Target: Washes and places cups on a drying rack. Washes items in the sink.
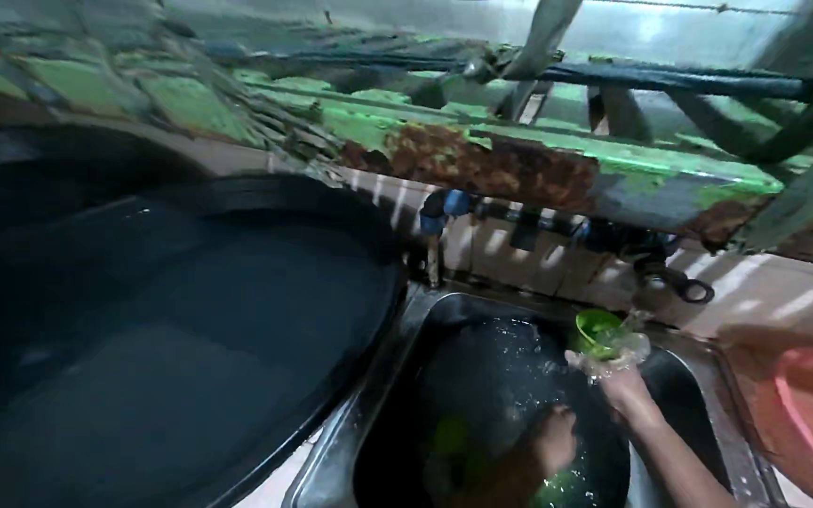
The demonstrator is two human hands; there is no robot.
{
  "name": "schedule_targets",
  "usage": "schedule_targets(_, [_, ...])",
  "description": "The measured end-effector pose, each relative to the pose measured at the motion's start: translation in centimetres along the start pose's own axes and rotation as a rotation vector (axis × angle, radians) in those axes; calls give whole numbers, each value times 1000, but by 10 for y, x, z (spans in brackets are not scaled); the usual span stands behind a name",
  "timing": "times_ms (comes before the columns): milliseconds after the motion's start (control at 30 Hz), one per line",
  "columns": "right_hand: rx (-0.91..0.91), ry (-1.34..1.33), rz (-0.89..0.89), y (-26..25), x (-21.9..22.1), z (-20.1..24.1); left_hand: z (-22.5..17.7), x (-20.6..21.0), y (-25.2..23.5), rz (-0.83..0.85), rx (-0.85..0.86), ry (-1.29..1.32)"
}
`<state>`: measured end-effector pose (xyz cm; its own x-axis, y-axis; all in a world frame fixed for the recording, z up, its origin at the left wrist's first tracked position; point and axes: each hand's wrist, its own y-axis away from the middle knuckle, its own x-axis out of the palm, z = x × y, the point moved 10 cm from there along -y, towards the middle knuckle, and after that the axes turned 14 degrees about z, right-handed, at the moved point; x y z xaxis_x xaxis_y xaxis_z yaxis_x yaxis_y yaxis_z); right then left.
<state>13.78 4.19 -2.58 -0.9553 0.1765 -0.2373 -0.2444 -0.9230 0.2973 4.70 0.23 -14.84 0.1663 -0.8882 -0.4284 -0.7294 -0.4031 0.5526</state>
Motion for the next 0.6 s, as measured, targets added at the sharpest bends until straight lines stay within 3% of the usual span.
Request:
schedule_targets(67, [169,363,122,-14,-2,-8,7,29,1,76,-111,-51])
schedule_targets(167, [206,840,372,-5,12,-4,12,29,21,93,-192,40])
schedule_targets(233, [210,987,507,25,20,-4,7,21,29,179,-186,-6])
schedule_targets(300, [221,1070,581,55,15,-11,11,16,21,125,-224,7])
schedule_targets(367, [194,1098,578,80,-2,-14,24,11,12,4,-290,95])
schedule_targets(467, [32,1001,453,114,-41,-6,29,10,10,46,-339,32])
schedule_targets(600, [-203,631,167,179,-105,51,26,18,21,67,-342,86])
